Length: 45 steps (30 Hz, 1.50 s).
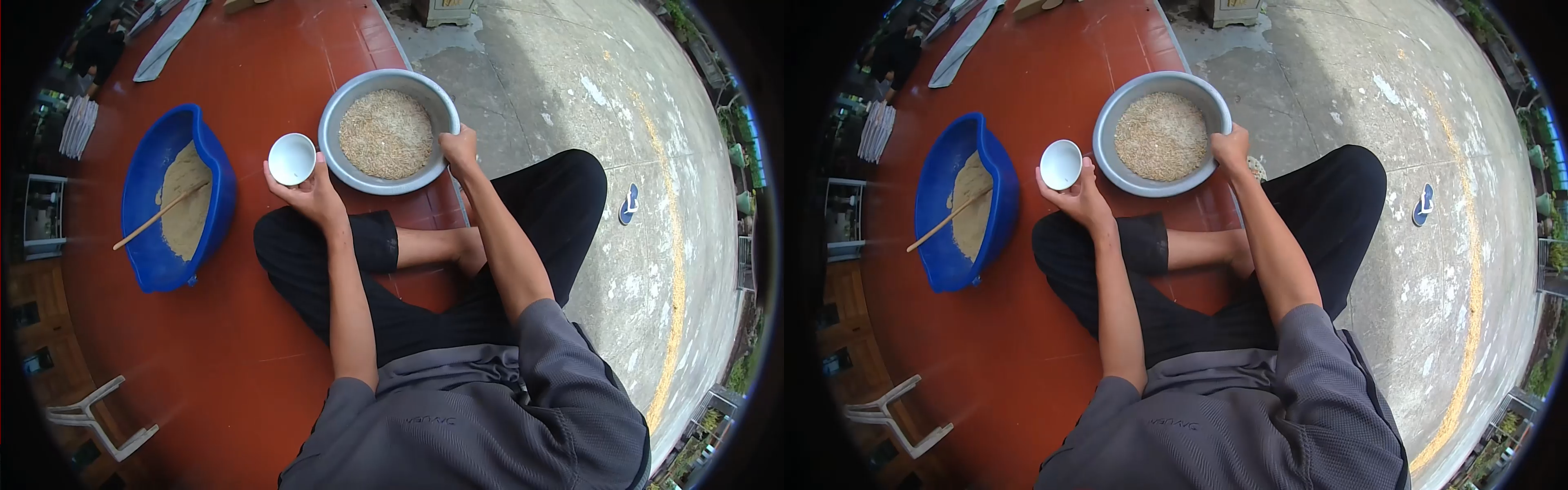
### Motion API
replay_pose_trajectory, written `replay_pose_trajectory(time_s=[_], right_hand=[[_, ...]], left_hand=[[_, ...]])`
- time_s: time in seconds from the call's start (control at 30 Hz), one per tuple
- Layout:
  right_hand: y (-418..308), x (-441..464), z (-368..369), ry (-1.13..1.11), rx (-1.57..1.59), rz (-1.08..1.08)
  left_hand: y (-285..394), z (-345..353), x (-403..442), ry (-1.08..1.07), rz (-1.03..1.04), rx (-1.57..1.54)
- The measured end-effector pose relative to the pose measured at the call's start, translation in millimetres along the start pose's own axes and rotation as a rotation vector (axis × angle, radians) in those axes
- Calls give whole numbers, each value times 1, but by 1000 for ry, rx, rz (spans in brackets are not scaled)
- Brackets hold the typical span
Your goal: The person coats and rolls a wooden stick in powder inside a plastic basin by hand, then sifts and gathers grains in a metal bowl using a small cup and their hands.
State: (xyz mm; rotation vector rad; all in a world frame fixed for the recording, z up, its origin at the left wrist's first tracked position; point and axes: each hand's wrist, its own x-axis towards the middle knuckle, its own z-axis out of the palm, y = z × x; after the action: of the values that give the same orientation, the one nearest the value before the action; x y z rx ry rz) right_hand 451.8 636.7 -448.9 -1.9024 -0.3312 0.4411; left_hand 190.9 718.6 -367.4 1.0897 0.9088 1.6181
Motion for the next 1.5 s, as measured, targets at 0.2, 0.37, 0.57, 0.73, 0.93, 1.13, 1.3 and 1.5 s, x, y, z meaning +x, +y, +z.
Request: replay_pose_trajectory(time_s=[0.2, 0.37, 0.57, 0.73, 0.93, 1.13, 1.3, 1.5], right_hand=[[-19, 11, -24, -46, 18, 89], [14, 0, -12, 23, 4, -10], [15, -8, -12, 145, 208, 110], [8, -12, -26, -102, 158, 130], [15, -50, 19, 314, 74, 30], [17, -52, 7, 54, 240, 160], [8, -60, -3, -15, 238, 160], [25, -82, 18, 184, 255, 185]], left_hand=[[-7, -1, 0, -63, 31, 84], [-3, 9, -6, -52, -30, 15], [-7, 9, -7, -52, -33, 52], [-16, 13, -4, -64, 34, 88], [-19, 3, -4, -43, -24, 109], [-14, 2, -3, -43, 19, 118], [-17, 2, 2, -32, 77, 121], [-7, 0, 1, 9, 6, 56]])
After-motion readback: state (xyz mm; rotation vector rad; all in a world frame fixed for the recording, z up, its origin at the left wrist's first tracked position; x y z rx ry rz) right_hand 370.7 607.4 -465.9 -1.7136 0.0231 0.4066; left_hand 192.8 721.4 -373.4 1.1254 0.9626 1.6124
